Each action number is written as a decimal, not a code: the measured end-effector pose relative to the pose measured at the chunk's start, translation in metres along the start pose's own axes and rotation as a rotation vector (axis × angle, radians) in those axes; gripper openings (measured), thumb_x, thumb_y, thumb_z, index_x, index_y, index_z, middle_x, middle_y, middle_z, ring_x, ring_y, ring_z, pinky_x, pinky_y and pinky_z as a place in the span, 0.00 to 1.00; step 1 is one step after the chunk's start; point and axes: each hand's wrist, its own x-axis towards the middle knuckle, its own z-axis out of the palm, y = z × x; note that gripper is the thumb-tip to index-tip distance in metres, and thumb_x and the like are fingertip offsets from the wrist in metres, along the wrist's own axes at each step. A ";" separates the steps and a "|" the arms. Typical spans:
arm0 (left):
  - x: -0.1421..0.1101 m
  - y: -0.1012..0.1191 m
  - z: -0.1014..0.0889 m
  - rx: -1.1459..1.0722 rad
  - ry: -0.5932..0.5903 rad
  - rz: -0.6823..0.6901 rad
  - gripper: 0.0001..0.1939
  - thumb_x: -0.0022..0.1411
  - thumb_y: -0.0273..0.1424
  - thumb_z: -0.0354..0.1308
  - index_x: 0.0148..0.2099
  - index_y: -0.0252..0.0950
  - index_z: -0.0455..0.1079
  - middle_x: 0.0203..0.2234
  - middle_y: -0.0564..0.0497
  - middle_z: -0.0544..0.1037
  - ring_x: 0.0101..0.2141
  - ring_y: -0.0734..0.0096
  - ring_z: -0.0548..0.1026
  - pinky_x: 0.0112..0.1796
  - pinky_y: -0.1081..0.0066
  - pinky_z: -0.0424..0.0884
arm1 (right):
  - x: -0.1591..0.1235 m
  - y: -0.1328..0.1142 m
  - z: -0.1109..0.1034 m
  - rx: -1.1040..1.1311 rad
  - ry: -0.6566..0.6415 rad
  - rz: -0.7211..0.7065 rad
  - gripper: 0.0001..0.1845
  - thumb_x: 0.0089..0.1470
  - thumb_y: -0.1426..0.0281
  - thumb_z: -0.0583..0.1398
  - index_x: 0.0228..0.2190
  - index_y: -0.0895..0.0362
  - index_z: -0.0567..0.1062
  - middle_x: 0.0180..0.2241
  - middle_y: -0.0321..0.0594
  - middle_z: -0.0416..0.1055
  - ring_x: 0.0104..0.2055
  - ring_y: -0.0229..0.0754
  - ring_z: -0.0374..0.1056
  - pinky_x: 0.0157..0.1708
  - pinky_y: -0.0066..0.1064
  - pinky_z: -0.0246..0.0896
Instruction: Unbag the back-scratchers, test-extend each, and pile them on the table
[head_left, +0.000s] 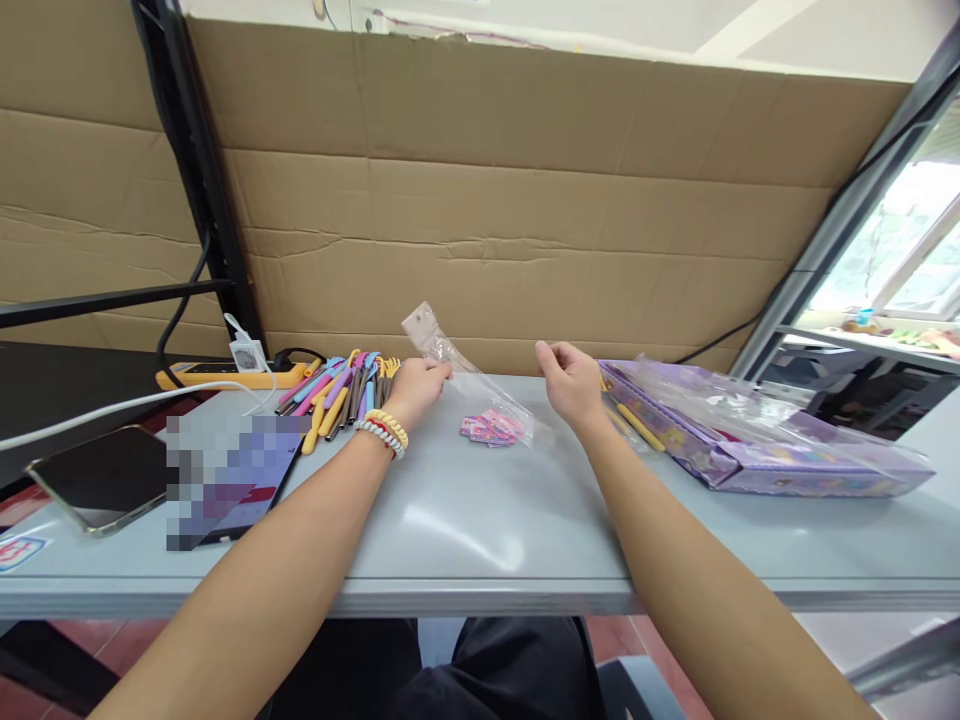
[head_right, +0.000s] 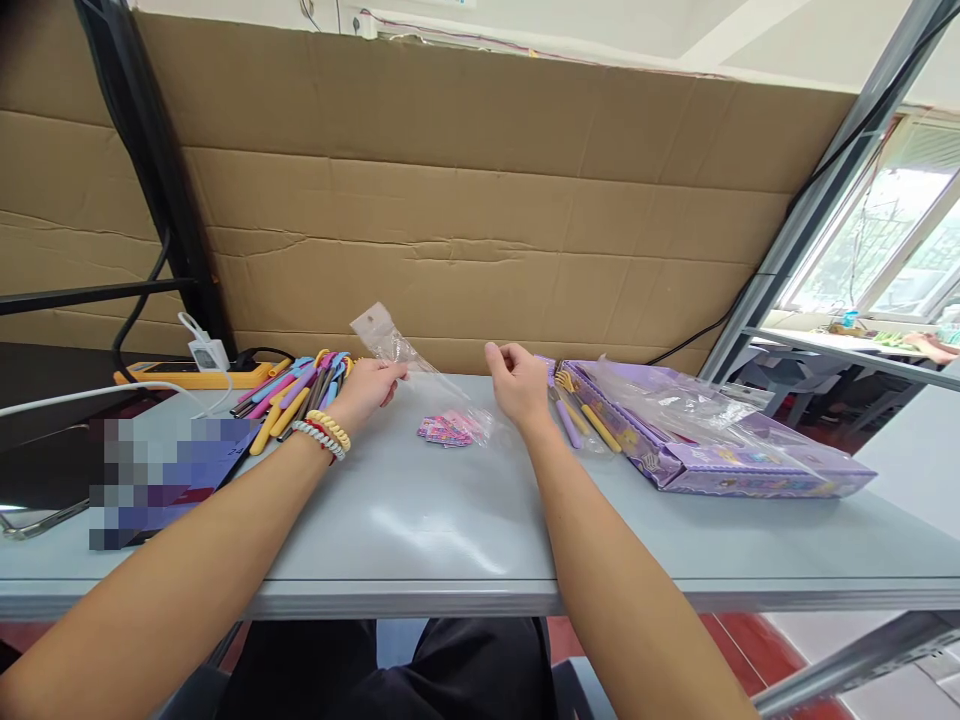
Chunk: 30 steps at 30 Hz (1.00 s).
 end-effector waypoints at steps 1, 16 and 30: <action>0.000 0.000 0.001 -0.027 0.038 -0.018 0.08 0.51 0.32 0.54 0.22 0.34 0.65 0.10 0.58 0.59 0.14 0.79 0.56 0.18 0.74 0.51 | 0.000 0.000 -0.001 -0.015 0.021 -0.006 0.20 0.52 0.56 0.54 0.18 0.57 0.65 0.17 0.34 0.60 0.22 0.34 0.54 0.24 0.28 0.49; -0.014 0.011 0.011 -0.571 -0.185 -0.291 0.12 0.53 0.25 0.60 0.35 0.36 0.57 0.41 0.45 0.69 0.34 0.67 0.76 0.30 0.68 0.74 | -0.010 -0.002 0.007 -0.044 -0.316 -0.048 0.21 0.52 0.55 0.54 0.18 0.58 0.68 0.16 0.34 0.62 0.20 0.33 0.54 0.22 0.27 0.49; 0.000 -0.014 0.000 0.672 0.016 0.206 0.13 0.56 0.25 0.49 0.44 0.33 0.69 0.44 0.40 0.75 0.47 0.60 0.71 0.50 0.64 0.64 | -0.006 0.005 0.008 -0.100 -0.292 -0.006 0.17 0.48 0.56 0.55 0.20 0.57 0.69 0.18 0.36 0.66 0.22 0.36 0.58 0.25 0.29 0.53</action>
